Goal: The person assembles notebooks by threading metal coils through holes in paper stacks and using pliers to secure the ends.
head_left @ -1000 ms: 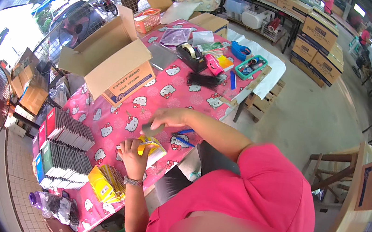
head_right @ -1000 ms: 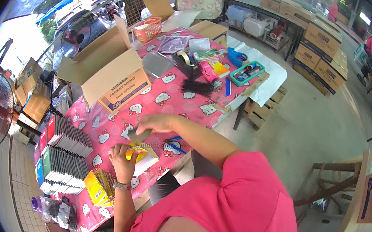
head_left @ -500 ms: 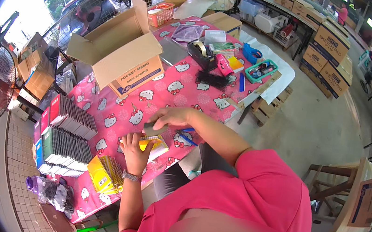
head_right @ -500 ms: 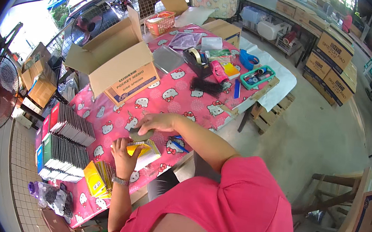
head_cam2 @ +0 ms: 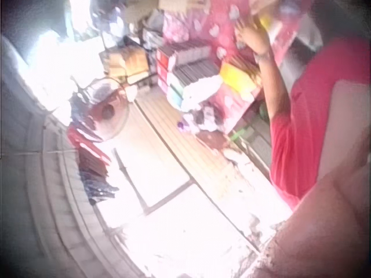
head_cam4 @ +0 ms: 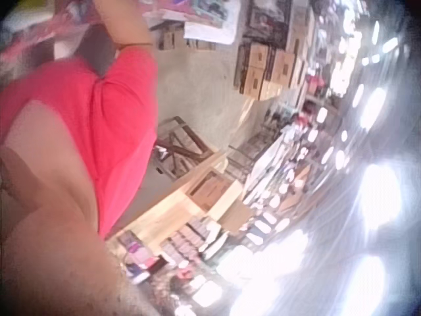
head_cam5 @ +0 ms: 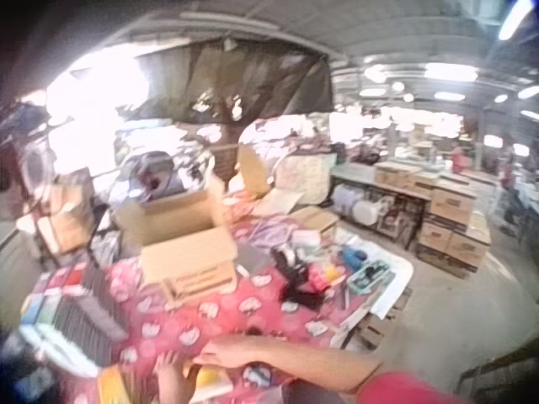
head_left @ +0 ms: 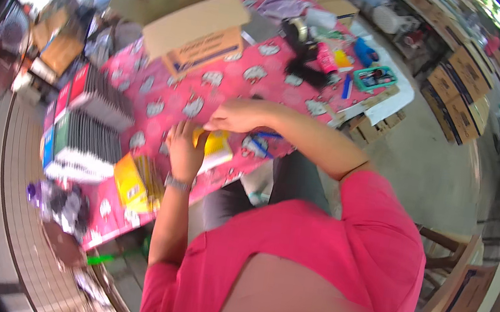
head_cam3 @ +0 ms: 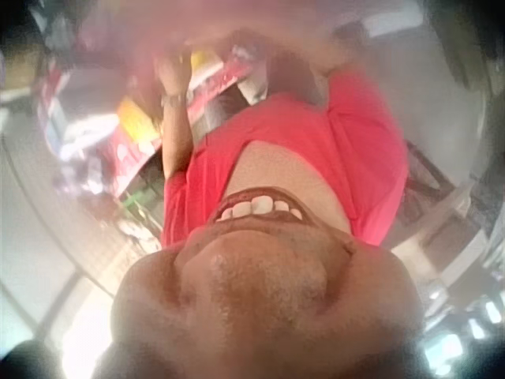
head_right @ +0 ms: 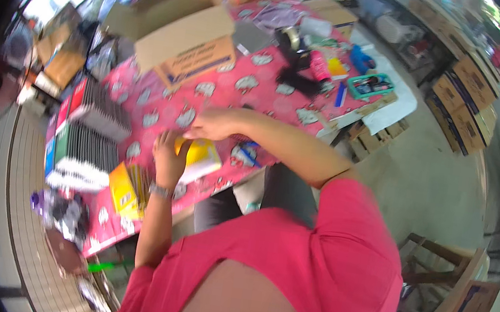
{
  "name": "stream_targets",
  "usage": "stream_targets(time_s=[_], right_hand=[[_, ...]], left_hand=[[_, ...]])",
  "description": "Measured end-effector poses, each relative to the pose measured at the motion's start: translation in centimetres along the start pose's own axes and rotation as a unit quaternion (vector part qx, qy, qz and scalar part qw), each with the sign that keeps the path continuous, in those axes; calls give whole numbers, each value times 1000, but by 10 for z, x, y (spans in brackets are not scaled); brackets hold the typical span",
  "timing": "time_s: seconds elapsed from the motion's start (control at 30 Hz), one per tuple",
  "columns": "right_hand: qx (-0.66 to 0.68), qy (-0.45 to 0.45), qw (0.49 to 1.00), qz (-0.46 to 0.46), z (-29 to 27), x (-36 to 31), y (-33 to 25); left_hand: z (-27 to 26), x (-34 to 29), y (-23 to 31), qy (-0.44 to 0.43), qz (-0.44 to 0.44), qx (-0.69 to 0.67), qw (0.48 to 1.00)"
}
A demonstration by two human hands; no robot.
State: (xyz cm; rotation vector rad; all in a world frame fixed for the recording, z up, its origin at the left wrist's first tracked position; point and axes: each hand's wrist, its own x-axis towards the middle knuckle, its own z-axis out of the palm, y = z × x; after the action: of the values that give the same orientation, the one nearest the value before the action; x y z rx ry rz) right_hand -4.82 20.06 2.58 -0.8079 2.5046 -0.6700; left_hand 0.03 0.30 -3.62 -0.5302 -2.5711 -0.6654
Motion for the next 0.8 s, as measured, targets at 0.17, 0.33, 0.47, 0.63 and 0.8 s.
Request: stream_targets(time_s=[0.17, 0.33, 0.47, 0.63, 0.8], right_hand=[[-129, 293, 939, -123, 27, -10, 9], [-113, 273, 948, -120, 35, -3, 4], [-110, 290, 939, -148, 35, -1, -3], [-103, 294, 933, -180, 37, 0, 4], [-82, 248, 955, -140, 30, -4, -3]], left_hand=[[4, 3, 12, 26, -9, 18, 999], [-1, -1, 4, 30, -20, 30, 999], [-3, -4, 1, 36, -26, 26, 999], [-1, -2, 4, 34, -31, 33, 998], [-3, -3, 4, 33, -30, 34, 998]])
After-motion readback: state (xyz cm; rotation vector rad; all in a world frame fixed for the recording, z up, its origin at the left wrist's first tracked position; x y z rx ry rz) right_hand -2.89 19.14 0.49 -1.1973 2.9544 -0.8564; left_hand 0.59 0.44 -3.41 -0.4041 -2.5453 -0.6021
